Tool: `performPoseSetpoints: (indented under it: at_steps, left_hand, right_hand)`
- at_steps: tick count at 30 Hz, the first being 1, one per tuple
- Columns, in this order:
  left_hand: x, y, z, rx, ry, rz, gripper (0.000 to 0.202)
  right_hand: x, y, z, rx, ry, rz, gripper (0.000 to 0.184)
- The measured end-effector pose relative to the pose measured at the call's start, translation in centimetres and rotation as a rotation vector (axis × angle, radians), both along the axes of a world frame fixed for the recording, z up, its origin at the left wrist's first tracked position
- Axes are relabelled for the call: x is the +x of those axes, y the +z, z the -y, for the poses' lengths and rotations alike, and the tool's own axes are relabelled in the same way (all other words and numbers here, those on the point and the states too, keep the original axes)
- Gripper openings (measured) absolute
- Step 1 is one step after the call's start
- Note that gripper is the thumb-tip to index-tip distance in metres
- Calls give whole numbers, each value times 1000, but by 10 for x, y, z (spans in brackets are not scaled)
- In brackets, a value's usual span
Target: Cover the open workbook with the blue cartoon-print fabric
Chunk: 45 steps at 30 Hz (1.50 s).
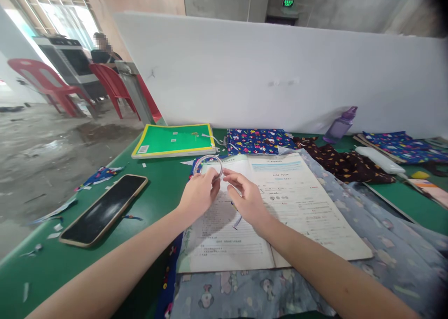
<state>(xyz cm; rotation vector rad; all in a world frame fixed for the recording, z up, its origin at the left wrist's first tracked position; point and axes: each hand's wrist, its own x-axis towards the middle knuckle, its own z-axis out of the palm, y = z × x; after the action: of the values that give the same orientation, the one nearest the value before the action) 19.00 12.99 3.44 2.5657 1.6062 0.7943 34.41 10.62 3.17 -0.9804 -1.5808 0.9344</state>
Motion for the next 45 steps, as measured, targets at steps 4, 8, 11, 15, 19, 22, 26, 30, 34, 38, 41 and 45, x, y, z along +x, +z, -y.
performPoseSetpoints:
  at_steps: [4, 8, 11, 15, 19, 22, 26, 30, 34, 38, 41, 45]
  left_hand:
    - [0, 0, 1, -10, 33, -13, 4]
    - [-1, -1, 1, -35, 39, -7, 4]
    - [-1, -2, 1, -50, 31, -12, 4]
    - [-2, -3, 2, -23, 17, -43, 3]
    - [-1, -2, 1, 1, 12, -69, 5]
    - [-1, 1, 0, -25, 32, -31, 6]
    - [-3, 4, 0, -81, 41, -3, 7]
    - [-5, 4, 0, -102, 59, -16, 9]
    - [-6, 3, 0, -112, 70, -45, 11]
    - [-4, 3, 3, -37, -6, -142, 12]
    - [-1, 4, 5, 53, -122, -208, 16]
    - [0, 7, 6, 94, -150, -143, 13]
  right_hand:
    - [-2, 1, 2, 14, 2, 1, 23]
    - [-1, 0, 0, 56, -18, 60, 25]
    - [1, 1, -2, 66, -1, 91, 26]
    - [3, 3, -3, 54, 3, 119, 23]
    - [3, 2, -3, -20, -10, 98, 17]
    - [2, 0, -3, 3, -52, 35, 22]
    - [0, 0, -2, -7, 13, 34, 29]
    - [0, 1, -1, 5, 31, 62, 24]
    - [0, 1, 0, 29, -6, 61, 21]
    - [1, 1, -4, 13, -89, 20, 15]
    - [6, 2, -9, -9, -114, 47, 11]
    - [14, 4, -16, 17, -106, 148, 12]
